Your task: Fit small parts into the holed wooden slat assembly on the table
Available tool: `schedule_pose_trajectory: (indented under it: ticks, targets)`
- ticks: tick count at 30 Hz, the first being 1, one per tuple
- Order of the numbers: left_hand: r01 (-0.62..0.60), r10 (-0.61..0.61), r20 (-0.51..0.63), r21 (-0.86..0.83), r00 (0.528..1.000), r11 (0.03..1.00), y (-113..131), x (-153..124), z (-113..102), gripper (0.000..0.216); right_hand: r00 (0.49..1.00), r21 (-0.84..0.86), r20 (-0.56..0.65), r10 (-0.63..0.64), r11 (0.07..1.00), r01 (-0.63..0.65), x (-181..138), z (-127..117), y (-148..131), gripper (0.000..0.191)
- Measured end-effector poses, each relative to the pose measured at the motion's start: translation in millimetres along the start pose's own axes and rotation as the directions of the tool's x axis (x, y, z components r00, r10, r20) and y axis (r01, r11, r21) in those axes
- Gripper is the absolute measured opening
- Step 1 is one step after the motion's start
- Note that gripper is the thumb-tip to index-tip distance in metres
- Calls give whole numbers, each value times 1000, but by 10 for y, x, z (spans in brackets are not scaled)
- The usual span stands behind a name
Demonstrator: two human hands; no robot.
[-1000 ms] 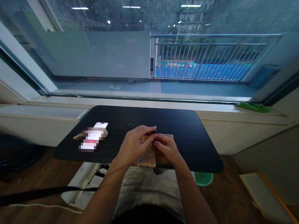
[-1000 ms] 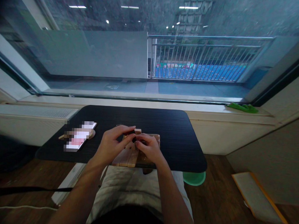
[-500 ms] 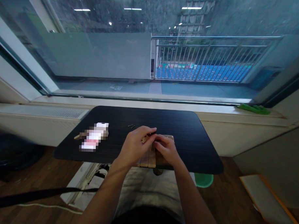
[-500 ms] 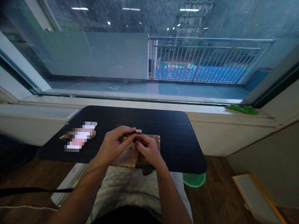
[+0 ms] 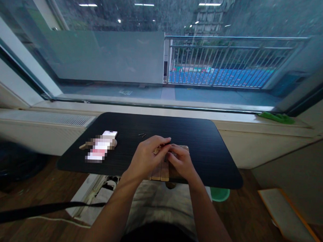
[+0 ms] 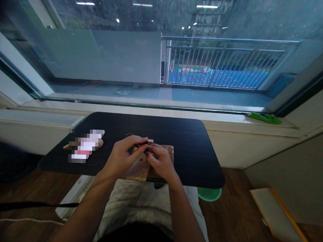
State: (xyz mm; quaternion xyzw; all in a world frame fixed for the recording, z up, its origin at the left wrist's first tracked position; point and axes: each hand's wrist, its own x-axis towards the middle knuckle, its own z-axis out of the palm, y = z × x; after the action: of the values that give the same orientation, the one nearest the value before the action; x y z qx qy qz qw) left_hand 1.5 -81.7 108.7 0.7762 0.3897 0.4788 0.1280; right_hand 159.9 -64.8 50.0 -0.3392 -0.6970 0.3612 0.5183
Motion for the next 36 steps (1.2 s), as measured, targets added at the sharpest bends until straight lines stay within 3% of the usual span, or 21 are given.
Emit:
schedule_pose_trajectory:
  ticks: [7,14,22,29,36]
  targets:
    - [5,-5,-2,-8,1000,1000,-23,-29,-6,16,1000,54,-7,0,999,0,-46,44,45,25]
    - [14,-14,-6,-1,1000,1000,-37,-10,-16,17,1000,-34,-7,-6,999,6,-55,47,4,23]
    - [13,-13,-17,0,1000,1000,-47,-12,-17,17,999,-22,22,-35,999,35,-46,51,49,21]
    - [11,-11,-16,-10,1000,1000,-39,-12,-18,17,999,101,18,43,994,-44,-28,18,172,23]
    - [22,-23,-16,-11,1000,1000,-44,-10,-7,17,998,82,-18,64,995,-62,-21,-5,145,23]
